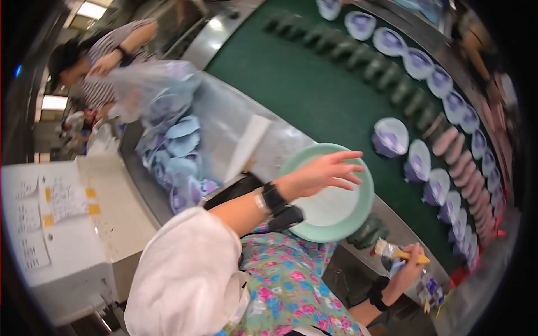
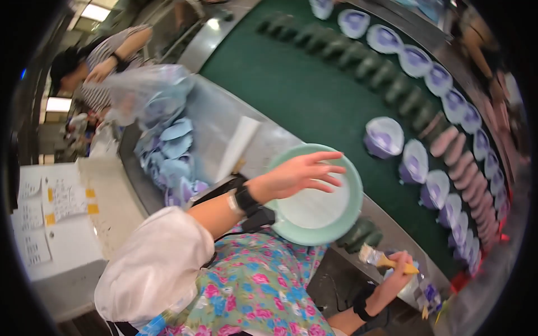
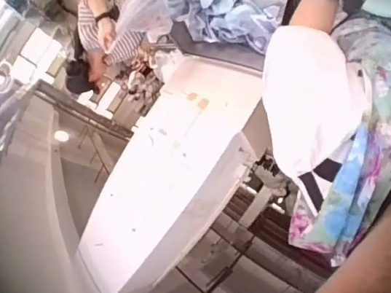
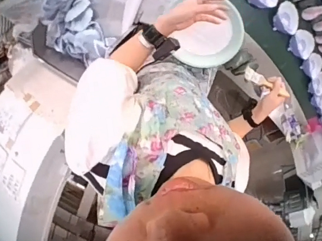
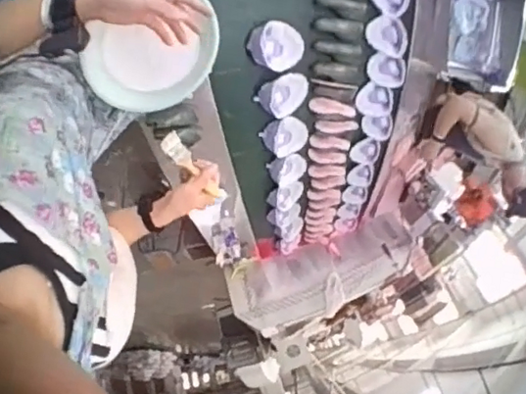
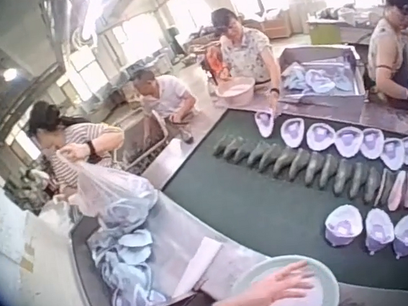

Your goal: Applying white adhesive liquid with a brush to the interior and edges of purple shoe components on a production line.

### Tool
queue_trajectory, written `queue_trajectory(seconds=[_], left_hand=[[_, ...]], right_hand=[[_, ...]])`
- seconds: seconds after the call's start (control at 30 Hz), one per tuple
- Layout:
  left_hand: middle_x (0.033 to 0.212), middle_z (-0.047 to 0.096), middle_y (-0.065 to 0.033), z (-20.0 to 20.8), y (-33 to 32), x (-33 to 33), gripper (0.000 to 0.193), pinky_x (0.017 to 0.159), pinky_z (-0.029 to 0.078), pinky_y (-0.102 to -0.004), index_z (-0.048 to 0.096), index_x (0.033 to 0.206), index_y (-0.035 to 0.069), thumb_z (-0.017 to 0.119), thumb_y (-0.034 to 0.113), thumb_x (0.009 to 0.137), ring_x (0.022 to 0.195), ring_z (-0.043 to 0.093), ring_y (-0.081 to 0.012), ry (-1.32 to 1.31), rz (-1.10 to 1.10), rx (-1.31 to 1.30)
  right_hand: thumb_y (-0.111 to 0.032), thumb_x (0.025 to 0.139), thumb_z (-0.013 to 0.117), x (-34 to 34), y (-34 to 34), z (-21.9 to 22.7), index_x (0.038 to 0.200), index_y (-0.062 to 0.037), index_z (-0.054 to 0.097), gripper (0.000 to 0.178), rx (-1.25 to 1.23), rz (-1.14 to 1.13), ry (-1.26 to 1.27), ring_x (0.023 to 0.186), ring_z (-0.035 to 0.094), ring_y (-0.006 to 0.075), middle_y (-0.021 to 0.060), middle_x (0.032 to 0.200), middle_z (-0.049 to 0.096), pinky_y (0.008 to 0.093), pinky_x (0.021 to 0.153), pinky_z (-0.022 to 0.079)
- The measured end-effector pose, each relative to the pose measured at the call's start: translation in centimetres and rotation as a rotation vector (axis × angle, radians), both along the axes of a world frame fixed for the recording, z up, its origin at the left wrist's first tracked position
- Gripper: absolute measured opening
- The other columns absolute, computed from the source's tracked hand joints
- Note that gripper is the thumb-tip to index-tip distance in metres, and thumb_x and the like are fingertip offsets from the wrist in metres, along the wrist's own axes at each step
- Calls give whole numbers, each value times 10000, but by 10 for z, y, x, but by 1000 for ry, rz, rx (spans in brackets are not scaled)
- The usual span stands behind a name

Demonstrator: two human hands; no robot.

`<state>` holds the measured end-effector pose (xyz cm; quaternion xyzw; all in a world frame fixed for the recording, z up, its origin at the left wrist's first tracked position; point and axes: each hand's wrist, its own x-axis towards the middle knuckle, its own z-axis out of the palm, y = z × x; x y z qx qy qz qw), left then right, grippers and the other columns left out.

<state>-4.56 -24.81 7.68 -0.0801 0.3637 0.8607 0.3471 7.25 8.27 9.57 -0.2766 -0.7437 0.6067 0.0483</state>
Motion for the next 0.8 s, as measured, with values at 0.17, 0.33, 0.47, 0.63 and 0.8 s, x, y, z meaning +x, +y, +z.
queue_trajectory(seconds=[0.17,0.33,0.47,0.63,0.8], left_hand=[[1145,592,-188,-55,-260,114,452,940,423,-404,528,1220,24,637,138,796,1071,553,-317,351,186,-1783],[1424,340,-183,-107,-450,173,661,1042,308,-477,406,1346,65,648,92,733,1275,336,-387,367,-4,-2594],[1296,488,-169,-123,-527,159,454,957,400,-470,536,1223,152,557,59,779,1190,453,-337,699,-172,-2638],[802,626,-179,-66,-469,62,263,637,491,-484,582,1072,98,511,43,825,710,614,-394,716,205,-2059],[697,603,-105,54,-373,37,272,484,486,-334,593,1111,84,517,72,850,563,600,-199,591,153,-1314]], right_hand=[[-194,961,487,-33,-90,34,719,-24,462,297,-114,139,93,700,456,102,61,848,541,236,656,389],[-228,977,477,-24,-171,52,733,-39,498,309,-58,183,-2,588,429,57,29,752,551,201,532,341],[-234,981,475,-19,-226,55,761,-38,533,301,25,297,-5,561,411,44,-3,705,533,190,504,308],[-153,952,513,-16,-270,68,874,-14,598,180,231,489,20,677,499,90,30,801,564,224,595,393],[-13,702,693,-28,-362,98,1023,-69,642,330,729,889,525,1018,559,274,82,1096,598,364,796,487]])
